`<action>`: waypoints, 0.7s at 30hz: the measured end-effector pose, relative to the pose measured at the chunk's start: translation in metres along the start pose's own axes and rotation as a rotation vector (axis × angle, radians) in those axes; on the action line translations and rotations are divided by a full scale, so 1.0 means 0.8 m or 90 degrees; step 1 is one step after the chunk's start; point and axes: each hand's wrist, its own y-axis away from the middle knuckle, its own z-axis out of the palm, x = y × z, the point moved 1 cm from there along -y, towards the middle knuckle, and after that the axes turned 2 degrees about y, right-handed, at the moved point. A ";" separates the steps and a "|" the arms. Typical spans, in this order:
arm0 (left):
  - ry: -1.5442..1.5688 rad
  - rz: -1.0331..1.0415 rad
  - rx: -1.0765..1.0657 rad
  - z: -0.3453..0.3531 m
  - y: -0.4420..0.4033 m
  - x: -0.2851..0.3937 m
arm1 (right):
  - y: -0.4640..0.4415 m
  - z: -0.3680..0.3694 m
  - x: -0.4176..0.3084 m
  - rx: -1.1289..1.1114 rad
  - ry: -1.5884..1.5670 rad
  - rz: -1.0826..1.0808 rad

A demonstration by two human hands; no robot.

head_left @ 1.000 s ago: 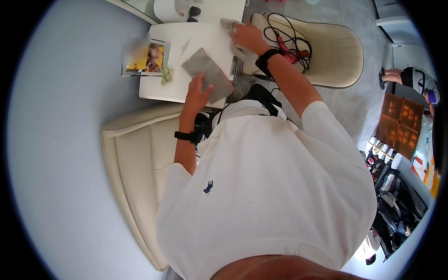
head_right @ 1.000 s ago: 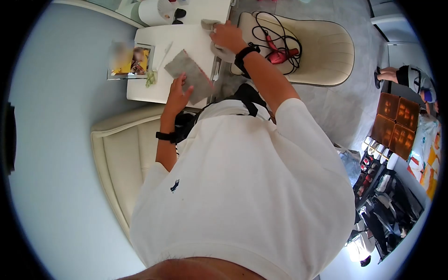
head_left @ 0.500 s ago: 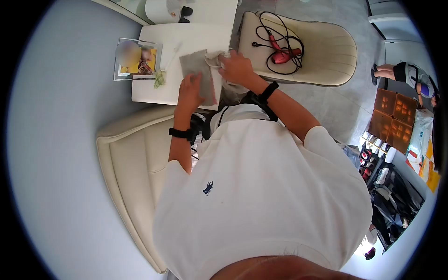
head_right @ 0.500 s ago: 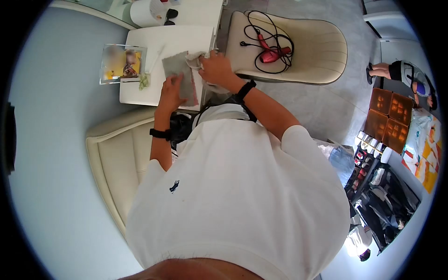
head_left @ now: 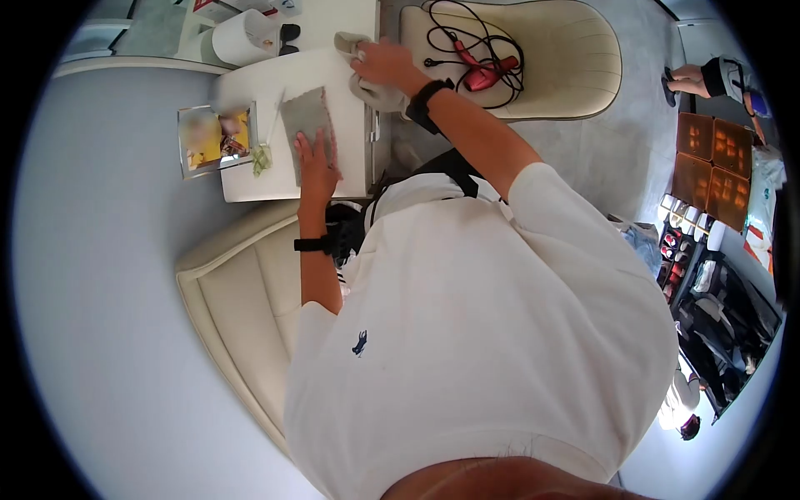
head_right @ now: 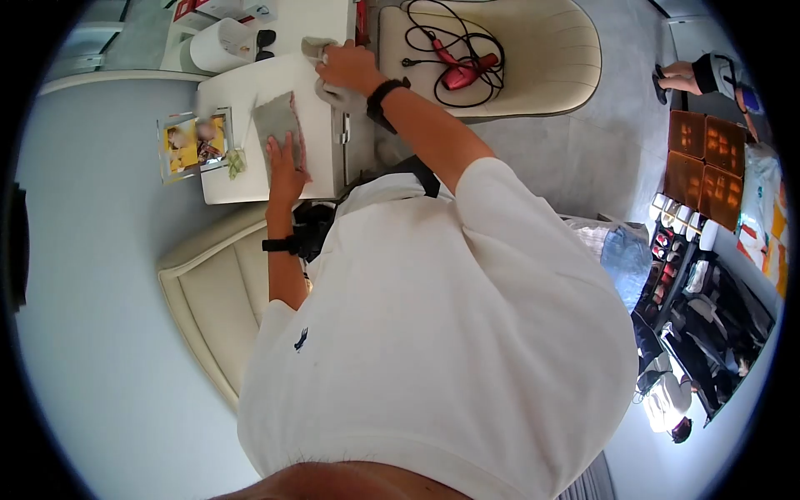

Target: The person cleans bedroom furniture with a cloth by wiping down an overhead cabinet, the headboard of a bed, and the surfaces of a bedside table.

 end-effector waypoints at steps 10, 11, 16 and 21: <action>-0.012 0.059 0.239 0.001 -0.054 0.015 | 0.118 -0.007 -0.026 -0.139 0.053 -0.143; -0.030 0.080 0.282 0.002 -0.060 0.018 | 0.117 -0.006 -0.024 -0.093 0.058 -0.155; -0.122 -0.086 0.207 0.040 -0.072 -0.002 | 0.080 0.002 -0.015 0.114 0.101 -0.168; -0.125 -0.086 0.172 0.036 -0.068 0.002 | 0.029 0.009 -0.018 0.158 0.107 -0.153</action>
